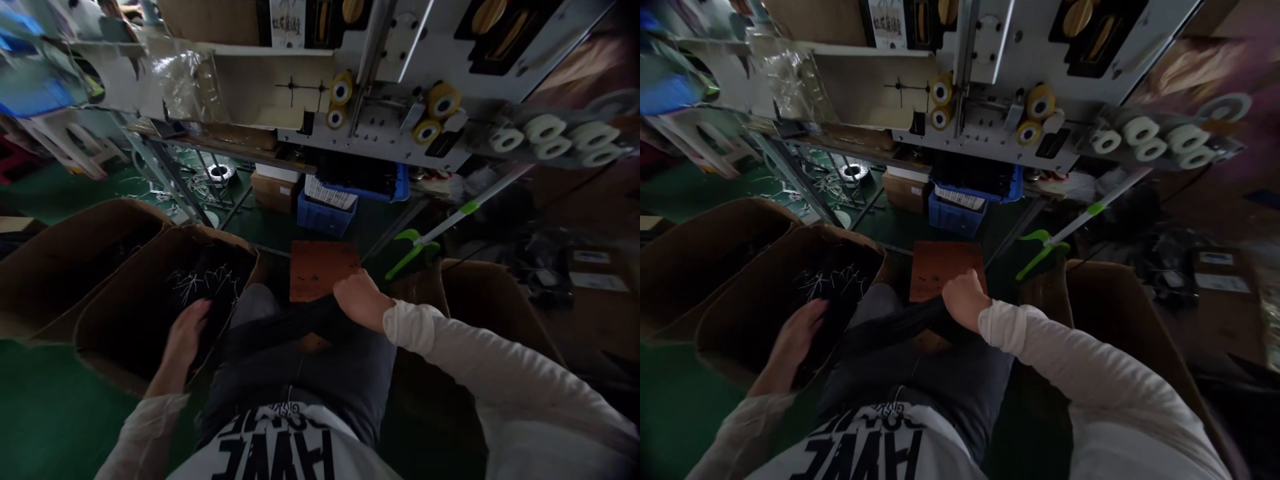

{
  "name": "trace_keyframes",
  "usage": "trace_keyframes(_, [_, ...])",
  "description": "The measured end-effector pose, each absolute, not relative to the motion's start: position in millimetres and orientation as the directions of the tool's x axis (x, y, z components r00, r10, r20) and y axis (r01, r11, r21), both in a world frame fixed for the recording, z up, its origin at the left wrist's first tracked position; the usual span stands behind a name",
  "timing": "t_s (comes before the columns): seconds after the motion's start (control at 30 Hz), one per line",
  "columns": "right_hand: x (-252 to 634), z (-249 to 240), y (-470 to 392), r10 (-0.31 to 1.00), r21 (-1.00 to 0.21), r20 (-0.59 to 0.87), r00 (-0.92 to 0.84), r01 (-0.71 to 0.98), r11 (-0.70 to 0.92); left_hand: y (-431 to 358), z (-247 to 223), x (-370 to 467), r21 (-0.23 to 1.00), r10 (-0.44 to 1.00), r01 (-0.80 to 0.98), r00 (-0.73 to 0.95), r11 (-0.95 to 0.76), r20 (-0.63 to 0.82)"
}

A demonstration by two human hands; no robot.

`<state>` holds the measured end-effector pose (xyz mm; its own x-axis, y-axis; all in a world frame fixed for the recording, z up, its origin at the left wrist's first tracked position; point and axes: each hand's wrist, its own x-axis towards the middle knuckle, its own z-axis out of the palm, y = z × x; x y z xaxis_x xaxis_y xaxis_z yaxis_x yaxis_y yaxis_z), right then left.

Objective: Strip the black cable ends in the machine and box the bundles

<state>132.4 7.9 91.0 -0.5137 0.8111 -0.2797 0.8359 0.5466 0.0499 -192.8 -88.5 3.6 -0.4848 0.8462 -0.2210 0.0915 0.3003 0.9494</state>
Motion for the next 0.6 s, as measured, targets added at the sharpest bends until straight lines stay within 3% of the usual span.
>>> trace_keyframes(0.1, [123.0,87.3,10.2,0.822,0.061,-0.155,-0.548,0.825,0.562,-52.0,20.4,-118.2,0.972,0.983,0.161,0.031,0.174,-0.181])
trace_keyframes(0.2, [115.2,73.3,15.8,0.808,0.090,-0.070,-0.585,0.803,0.589,-25.3,39.0,-47.3,0.964,0.934,0.245,0.358,-0.103,0.009])
trace_keyframes(0.27, [109.5,64.5,20.7,0.803,0.065,-0.008,-0.596,0.801,0.595,-15.9,41.5,-16.4,0.923,0.925,0.349,0.380,-0.161,0.017])
trace_keyframes(0.33, [104.7,64.1,26.5,0.806,0.018,0.046,-0.590,0.807,0.590,-10.3,36.5,-0.9,0.898,0.959,0.422,0.285,-0.125,-0.001])
trace_keyframes(0.47, [107.4,102.5,39.9,0.772,-0.153,0.146,-0.619,0.756,0.636,1.9,30.1,-3.6,0.907,0.986,0.413,0.168,-0.087,0.018])
trace_keyframes(0.53, [116.4,129.6,46.4,0.710,-0.282,0.332,-0.621,0.653,0.703,9.9,36.9,-14.5,0.951,0.986,0.308,0.165,-0.023,-0.030])
trace_keyframes(0.6, [124.1,145.1,50.6,0.683,-0.433,0.536,-0.497,0.532,0.727,18.7,49.8,-28.2,0.995,0.977,0.071,0.196,0.073,-0.086])
